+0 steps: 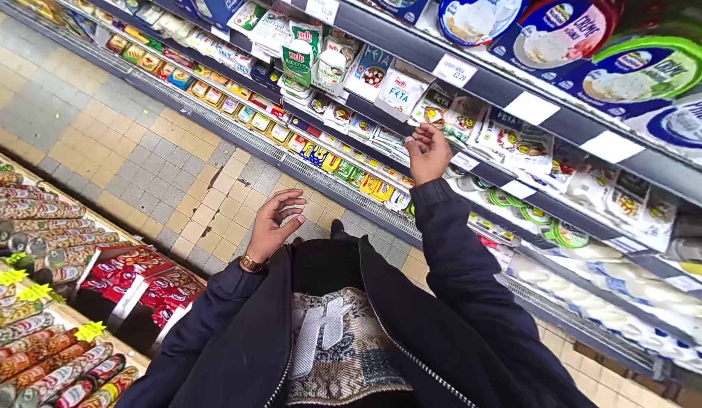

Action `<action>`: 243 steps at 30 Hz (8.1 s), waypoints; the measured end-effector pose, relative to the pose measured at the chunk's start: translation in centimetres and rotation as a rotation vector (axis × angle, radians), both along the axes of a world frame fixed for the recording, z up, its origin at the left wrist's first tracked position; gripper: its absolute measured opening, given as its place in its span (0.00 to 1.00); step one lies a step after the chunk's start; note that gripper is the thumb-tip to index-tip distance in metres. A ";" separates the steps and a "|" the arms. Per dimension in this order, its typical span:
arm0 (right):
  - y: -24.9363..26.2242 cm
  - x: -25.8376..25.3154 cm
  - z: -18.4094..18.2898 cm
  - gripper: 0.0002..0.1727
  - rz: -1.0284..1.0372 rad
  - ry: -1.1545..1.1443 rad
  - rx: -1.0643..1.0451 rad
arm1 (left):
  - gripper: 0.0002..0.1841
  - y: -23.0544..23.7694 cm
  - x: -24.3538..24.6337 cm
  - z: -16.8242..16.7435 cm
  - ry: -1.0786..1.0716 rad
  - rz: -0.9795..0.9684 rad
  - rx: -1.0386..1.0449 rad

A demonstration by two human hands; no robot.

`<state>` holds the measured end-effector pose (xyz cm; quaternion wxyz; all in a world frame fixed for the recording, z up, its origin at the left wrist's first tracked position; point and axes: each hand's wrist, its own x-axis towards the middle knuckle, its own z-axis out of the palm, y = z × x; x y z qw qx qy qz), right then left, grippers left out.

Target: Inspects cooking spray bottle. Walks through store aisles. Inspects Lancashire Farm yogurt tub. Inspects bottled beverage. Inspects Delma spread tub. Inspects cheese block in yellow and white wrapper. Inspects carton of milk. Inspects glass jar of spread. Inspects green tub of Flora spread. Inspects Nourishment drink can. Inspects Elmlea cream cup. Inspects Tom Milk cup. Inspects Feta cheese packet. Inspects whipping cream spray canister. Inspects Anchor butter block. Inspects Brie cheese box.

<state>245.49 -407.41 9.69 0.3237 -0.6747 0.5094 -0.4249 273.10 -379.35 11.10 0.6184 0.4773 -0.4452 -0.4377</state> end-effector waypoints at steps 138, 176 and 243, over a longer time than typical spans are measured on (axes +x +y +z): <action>28.4 2.2 0.7 0.52 0.369 -0.399 0.227 | 0.25 -1.5 -0.9 3.9 0.084 -0.293 0.280; 38.9 6.9 -1.2 0.62 0.307 -0.479 0.332 | 0.60 12.4 5.3 -2.5 0.058 -0.514 0.146; 19.4 3.5 1.3 0.22 0.319 -0.617 0.414 | 0.58 -3.0 1.4 -1.4 0.009 -0.482 0.087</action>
